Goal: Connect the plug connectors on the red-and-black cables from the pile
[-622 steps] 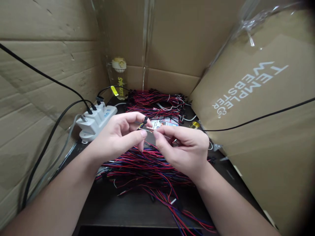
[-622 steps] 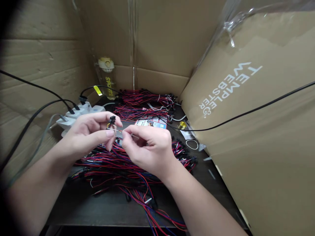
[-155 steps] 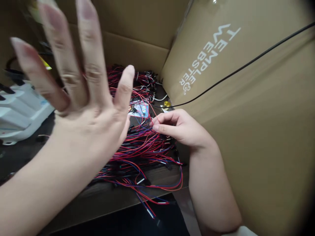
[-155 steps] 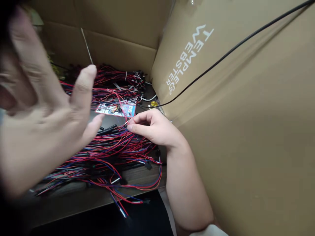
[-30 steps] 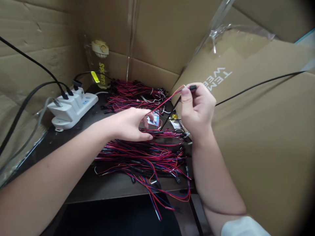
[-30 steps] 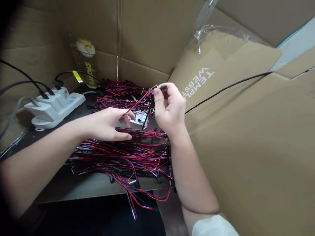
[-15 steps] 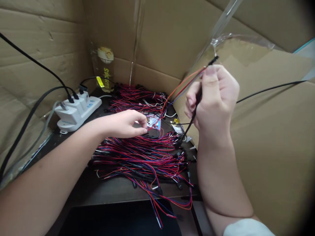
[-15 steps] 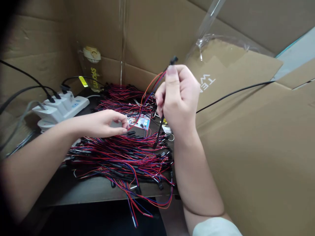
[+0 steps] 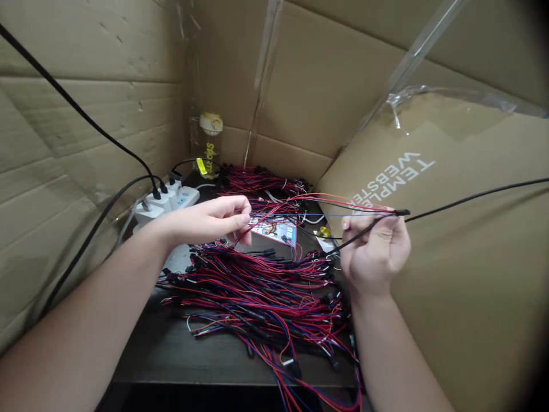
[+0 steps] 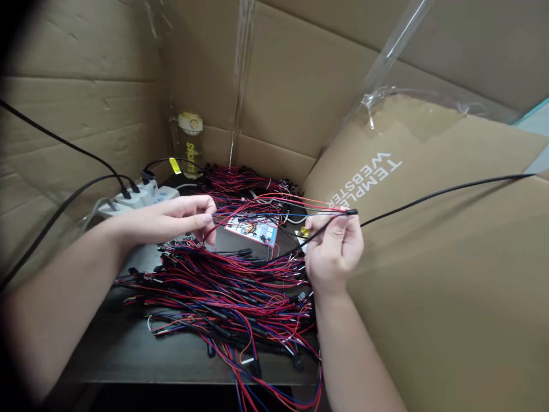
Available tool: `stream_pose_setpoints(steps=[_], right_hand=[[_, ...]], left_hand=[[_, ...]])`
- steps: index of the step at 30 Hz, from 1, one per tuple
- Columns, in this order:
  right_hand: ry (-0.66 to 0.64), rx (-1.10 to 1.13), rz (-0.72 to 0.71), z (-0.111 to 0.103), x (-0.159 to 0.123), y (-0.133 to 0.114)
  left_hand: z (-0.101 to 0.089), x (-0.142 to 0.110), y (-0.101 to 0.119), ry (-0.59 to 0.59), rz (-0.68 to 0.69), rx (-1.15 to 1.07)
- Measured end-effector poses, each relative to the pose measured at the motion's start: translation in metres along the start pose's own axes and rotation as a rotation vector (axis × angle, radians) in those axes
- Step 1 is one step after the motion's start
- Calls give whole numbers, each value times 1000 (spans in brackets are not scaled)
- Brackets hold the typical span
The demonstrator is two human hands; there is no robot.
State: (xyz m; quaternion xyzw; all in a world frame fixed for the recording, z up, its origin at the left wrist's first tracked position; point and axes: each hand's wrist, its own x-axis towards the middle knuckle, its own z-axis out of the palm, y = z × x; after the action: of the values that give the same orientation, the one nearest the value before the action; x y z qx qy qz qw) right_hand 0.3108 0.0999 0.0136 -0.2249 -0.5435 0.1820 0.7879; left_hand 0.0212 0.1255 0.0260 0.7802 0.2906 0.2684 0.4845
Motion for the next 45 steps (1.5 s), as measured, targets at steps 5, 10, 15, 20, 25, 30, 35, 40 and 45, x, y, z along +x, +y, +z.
stream_pose_setpoints(steps=[5,10,15,20,25,30,35,40,45], right_hand=[[68,-56,-137,4,3,-8],[94,-62,-147,2,-1,-11],[26,-149,50,-11,0,8],[-51,-265,310,-23,-1,34],[-172,-471,487,-25,-1,37],[-231,-764,462,-13,-4,10],[-637,-505,143,15,-36,-28],[-984,-206,-122,26,-57,-22],[-1028,-188,-299,23,-58,3]], left_hand=[[26,17,-3,340,309,-356],[28,11,2,206,300,-743],[8,-16,7,-118,74,-727],[7,-19,13,-66,7,-740],[7,-14,12,-59,-82,-696],[11,-8,8,-62,-95,-594],[27,3,4,-66,-85,-499],[44,12,-1,-58,-127,-445],[54,18,-7,-73,-144,-457]])
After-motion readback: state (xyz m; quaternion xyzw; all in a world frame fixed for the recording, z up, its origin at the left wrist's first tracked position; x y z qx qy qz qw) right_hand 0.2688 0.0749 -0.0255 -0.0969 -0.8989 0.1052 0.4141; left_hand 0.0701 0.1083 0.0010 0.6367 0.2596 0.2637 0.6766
